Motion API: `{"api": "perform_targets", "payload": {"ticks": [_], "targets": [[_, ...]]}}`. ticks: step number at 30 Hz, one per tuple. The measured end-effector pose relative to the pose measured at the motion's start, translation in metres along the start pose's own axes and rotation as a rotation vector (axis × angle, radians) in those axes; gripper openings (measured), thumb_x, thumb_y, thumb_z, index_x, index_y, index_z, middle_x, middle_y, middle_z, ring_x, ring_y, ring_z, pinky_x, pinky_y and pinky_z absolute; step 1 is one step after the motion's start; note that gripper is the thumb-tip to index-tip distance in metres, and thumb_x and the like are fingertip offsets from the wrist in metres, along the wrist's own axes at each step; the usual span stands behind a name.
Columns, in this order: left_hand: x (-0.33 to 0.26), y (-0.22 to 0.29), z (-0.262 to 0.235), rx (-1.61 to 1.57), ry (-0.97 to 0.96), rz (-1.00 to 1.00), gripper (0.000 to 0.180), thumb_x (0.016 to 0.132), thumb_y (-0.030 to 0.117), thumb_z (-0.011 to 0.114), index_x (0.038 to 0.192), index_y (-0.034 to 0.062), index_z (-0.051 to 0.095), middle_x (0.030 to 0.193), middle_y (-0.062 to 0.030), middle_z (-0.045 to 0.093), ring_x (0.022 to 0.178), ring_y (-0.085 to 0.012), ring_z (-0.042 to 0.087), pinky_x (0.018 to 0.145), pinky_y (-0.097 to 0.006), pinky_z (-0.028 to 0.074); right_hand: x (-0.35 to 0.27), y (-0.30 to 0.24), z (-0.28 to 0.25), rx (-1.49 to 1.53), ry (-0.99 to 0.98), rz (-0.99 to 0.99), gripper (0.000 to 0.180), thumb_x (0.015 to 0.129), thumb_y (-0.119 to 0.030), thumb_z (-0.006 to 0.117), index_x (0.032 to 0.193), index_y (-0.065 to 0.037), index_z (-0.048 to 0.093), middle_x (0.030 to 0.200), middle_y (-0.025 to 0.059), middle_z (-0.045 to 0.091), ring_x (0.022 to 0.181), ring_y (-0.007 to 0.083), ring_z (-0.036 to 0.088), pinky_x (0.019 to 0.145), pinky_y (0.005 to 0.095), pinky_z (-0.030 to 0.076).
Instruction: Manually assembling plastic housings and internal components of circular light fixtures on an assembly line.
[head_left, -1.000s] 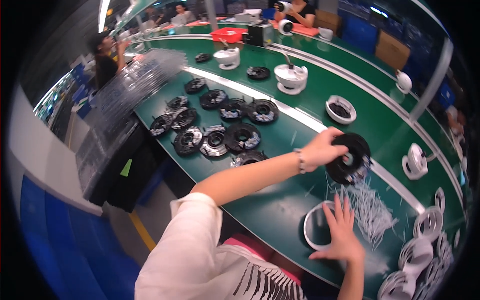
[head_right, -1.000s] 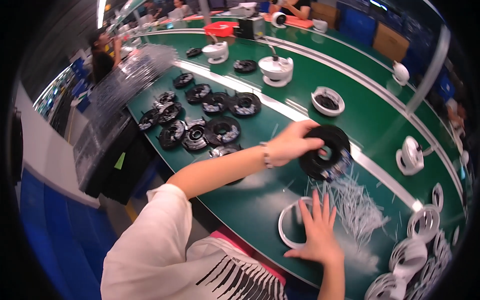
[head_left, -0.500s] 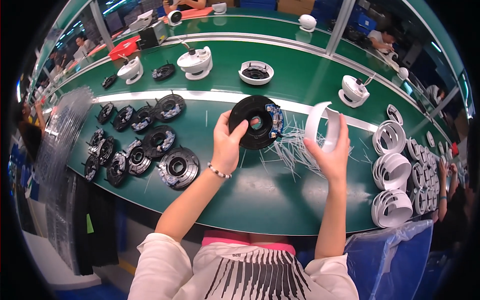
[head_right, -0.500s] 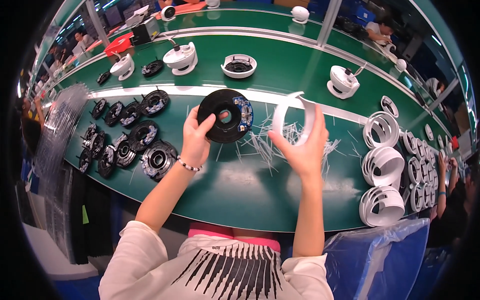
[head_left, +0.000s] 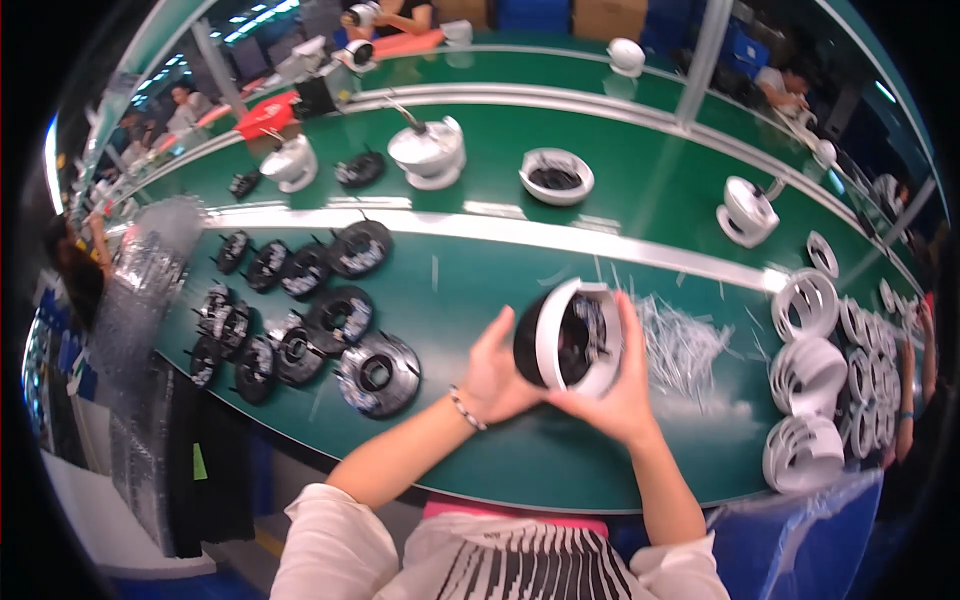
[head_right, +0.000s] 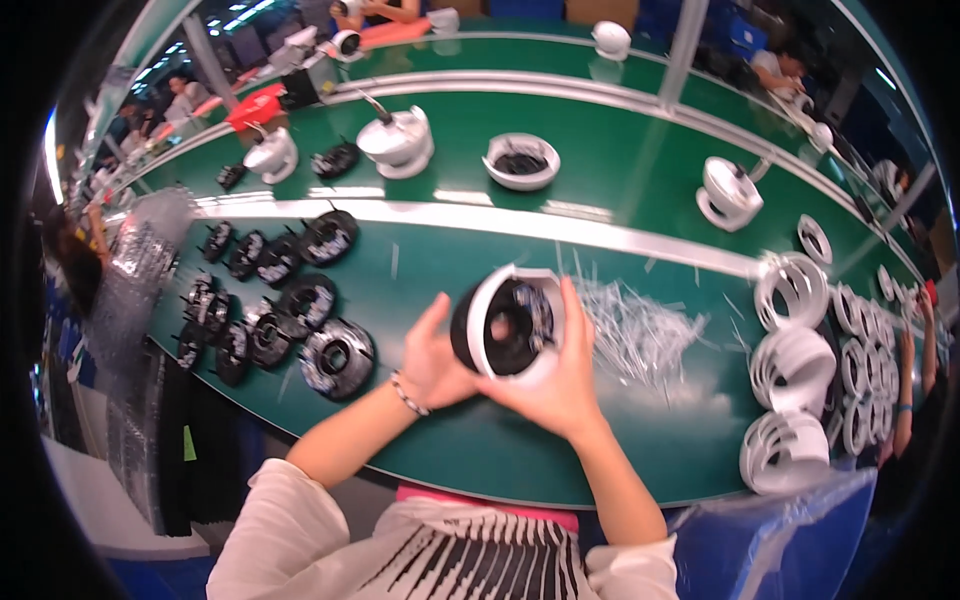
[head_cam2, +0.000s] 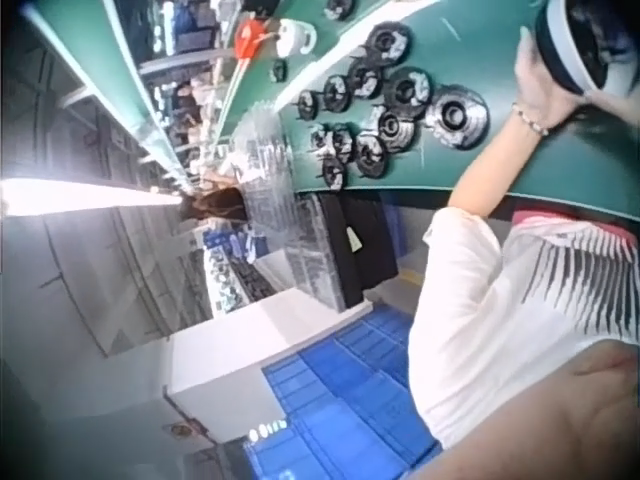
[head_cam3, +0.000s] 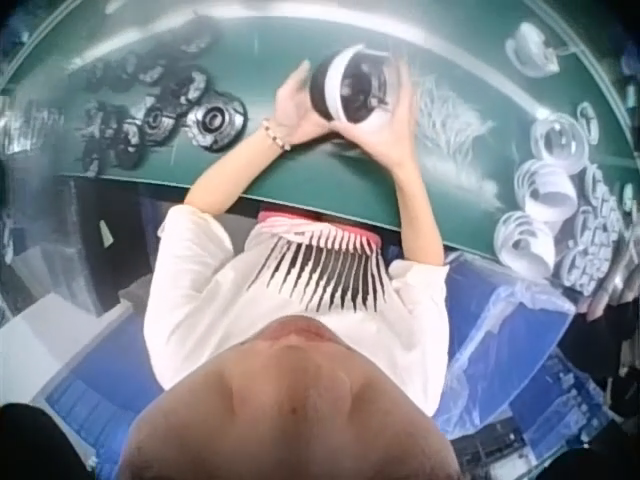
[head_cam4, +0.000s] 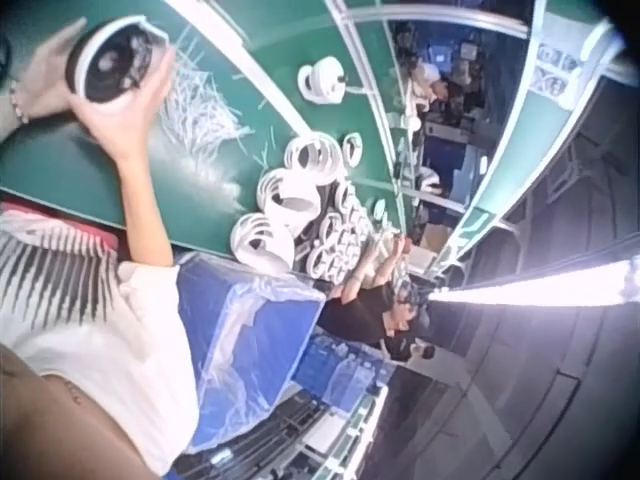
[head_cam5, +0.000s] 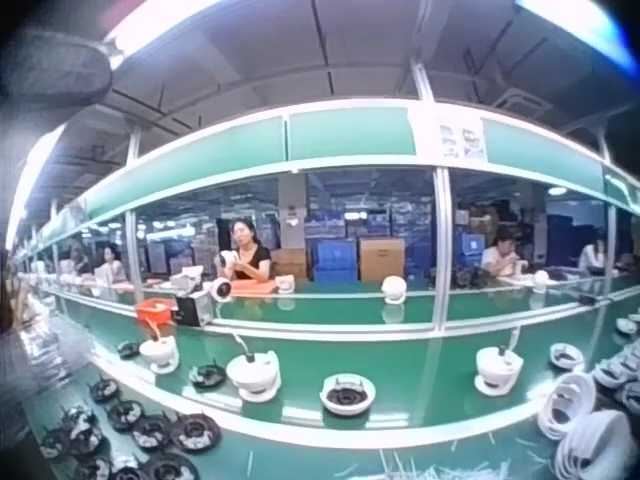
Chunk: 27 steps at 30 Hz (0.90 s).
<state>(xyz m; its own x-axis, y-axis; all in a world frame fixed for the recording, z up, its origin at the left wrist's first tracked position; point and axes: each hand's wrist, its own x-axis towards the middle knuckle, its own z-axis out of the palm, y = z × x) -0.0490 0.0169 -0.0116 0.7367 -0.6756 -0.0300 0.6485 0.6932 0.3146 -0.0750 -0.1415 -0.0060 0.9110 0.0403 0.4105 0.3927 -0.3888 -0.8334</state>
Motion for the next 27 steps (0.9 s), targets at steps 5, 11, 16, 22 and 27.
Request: {"api": "perform_targets", "payload": {"ticks": [5, 11, 16, 22, 27], "targets": [[-0.003, -0.002, -0.007, 0.085, 0.129, 0.045, 0.052, 0.085, 0.046, 0.035, 0.116, 0.0059, 0.046, 0.11, -0.0111, 0.052, 0.1, -0.0227, 0.05, 0.089, -0.04, 0.04, -0.013, -0.013, 0.002, -0.086, -0.11, -0.03, 0.118, 0.045, -0.029, 0.083, 0.132, 0.0, 0.009, 0.121, 0.0201, 0.029, 0.113, 0.0338, 0.031, 0.095, 0.0414, 0.029], [0.003, 0.002, -0.016, 0.086, 0.175, -0.021, 0.053, 0.084, 0.044, 0.033, 0.115, 0.0041, 0.047, 0.111, -0.0121, 0.052, 0.099, -0.0243, 0.052, 0.09, -0.039, 0.04, -0.005, -0.014, 0.0, -0.202, -0.159, -0.148, 0.115, 0.042, -0.035, 0.083, 0.131, 0.001, 0.019, 0.13, 0.0192, 0.027, 0.116, 0.0323, 0.033, 0.097, 0.0398, 0.027], [0.009, 0.01, -0.011, 0.12, 0.186, -0.002, 0.053, 0.085, 0.043, 0.029, 0.118, 0.0043, 0.045, 0.111, -0.0134, 0.052, 0.101, -0.0257, 0.051, 0.092, -0.04, 0.039, 0.005, -0.014, 0.0, -0.225, -0.181, -0.231, 0.115, 0.042, -0.036, 0.082, 0.131, 0.0, 0.019, 0.133, 0.0197, 0.024, 0.12, 0.0349, 0.027, 0.099, 0.0421, 0.023], [0.007, 0.007, -0.015, 0.169, 0.197, -0.011, 0.046, 0.087, 0.039, 0.028, 0.113, 0.0062, 0.049, 0.106, -0.0091, 0.055, 0.094, -0.022, 0.053, 0.084, -0.036, 0.043, 0.003, -0.006, 0.006, -0.312, -0.25, -0.26, 0.115, 0.041, -0.031, 0.081, 0.131, -0.001, 0.016, 0.131, 0.022, 0.022, 0.118, 0.0402, 0.024, 0.096, 0.0477, 0.025], [0.001, 0.006, 0.001, 0.108, 0.136, -0.089, 0.065, 0.085, 0.057, 0.023, 0.121, 0.007, 0.042, 0.113, -0.0105, 0.051, 0.102, -0.0227, 0.051, 0.09, -0.038, 0.04, 0.002, -0.005, 0.002, -0.241, -0.277, -0.203, 0.119, 0.039, -0.031, 0.082, 0.132, -0.001, 0.014, 0.132, 0.0198, 0.023, 0.119, 0.0391, 0.025, 0.098, 0.0463, 0.023]]}}
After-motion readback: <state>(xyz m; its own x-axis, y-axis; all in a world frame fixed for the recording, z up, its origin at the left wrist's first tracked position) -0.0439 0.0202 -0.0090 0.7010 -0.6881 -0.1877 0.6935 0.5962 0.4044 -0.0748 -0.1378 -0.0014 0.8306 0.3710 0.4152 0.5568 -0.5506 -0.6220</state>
